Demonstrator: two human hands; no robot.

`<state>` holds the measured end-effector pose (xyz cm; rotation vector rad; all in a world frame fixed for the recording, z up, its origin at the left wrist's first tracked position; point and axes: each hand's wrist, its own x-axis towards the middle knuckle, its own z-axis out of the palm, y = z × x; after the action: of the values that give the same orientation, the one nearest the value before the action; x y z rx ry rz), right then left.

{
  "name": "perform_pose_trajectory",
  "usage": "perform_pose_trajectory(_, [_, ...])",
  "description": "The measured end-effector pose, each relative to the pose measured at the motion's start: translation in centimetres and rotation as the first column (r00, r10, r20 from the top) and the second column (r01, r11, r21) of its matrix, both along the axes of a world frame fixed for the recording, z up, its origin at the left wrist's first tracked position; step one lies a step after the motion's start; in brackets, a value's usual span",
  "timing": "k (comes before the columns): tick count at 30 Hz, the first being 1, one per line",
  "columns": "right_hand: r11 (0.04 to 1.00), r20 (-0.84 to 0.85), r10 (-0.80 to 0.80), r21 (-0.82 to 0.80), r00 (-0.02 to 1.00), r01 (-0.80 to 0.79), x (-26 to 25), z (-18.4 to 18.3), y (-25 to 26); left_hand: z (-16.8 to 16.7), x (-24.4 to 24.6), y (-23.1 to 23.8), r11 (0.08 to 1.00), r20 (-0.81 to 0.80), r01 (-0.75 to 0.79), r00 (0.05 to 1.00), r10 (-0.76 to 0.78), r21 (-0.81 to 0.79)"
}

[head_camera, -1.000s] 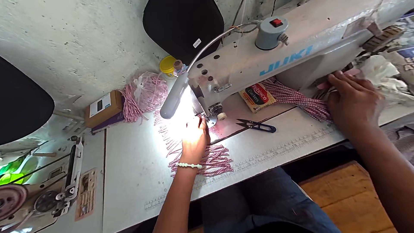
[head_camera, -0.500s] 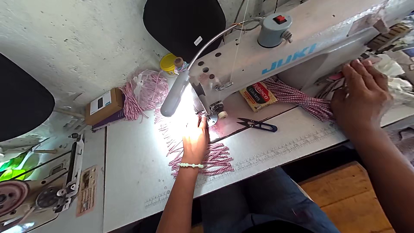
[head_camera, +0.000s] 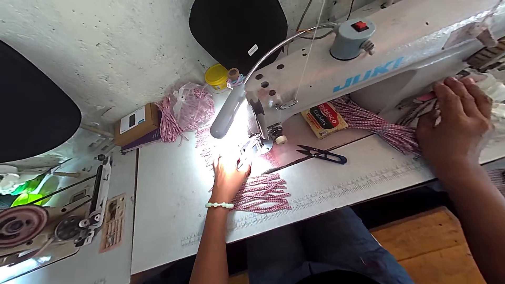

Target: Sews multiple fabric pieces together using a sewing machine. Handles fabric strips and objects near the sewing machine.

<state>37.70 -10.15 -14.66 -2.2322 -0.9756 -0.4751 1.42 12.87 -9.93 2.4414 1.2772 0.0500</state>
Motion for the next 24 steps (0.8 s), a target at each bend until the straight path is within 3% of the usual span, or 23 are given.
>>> perform_pose_trajectory(4, [1.000, 0.003, 0.006, 0.000, 1.000, -0.006, 0.2, -0.2, -0.1, 0.5, -1.9, -0.1, 0.997, 0.107, 0.014, 0.994, -0.006, -0.071])
perform_pose_trajectory(8, [1.000, 0.001, 0.019, 0.005, 1.000, -0.019, 0.3, -0.2, -0.1, 1.5, -3.4, 0.0, 0.981, 0.072, -0.059, 0.995, 0.073, -0.182])
perform_pose_trajectory(12, [0.999, -0.011, 0.033, 0.013, 0.999, -0.033, 0.3, -0.3, -0.1, 1.3, -5.2, 0.2, 0.979, 0.115, -0.068, 0.989, 0.091, -0.192])
perform_pose_trajectory(15, [0.999, -0.013, 0.037, 0.004, 0.999, -0.037, 0.2, -0.2, -0.2, 0.8, -6.4, 0.3, 0.992, 0.117, -0.116, 0.986, 0.122, -0.057])
perform_pose_trajectory(19, [1.000, -0.018, 0.026, -0.002, 0.999, -0.026, 0.1, -0.1, -0.2, -0.2, -7.2, 0.2, 0.932, 0.156, -0.223, 0.970, 0.184, 0.285])
perform_pose_trajectory(21, [1.000, -0.016, 0.029, 0.003, 0.999, -0.029, 0.1, 0.0, -0.2, -1.2, -6.8, -0.4, 0.887, 0.272, -0.195, 0.959, 0.083, 0.418])
perform_pose_trajectory(24, [0.999, -0.012, 0.034, 0.013, 0.999, -0.034, 0.2, 0.0, -0.2, -1.8, -5.3, -2.5, 0.923, 0.321, -0.031, 0.941, -0.103, 0.385])
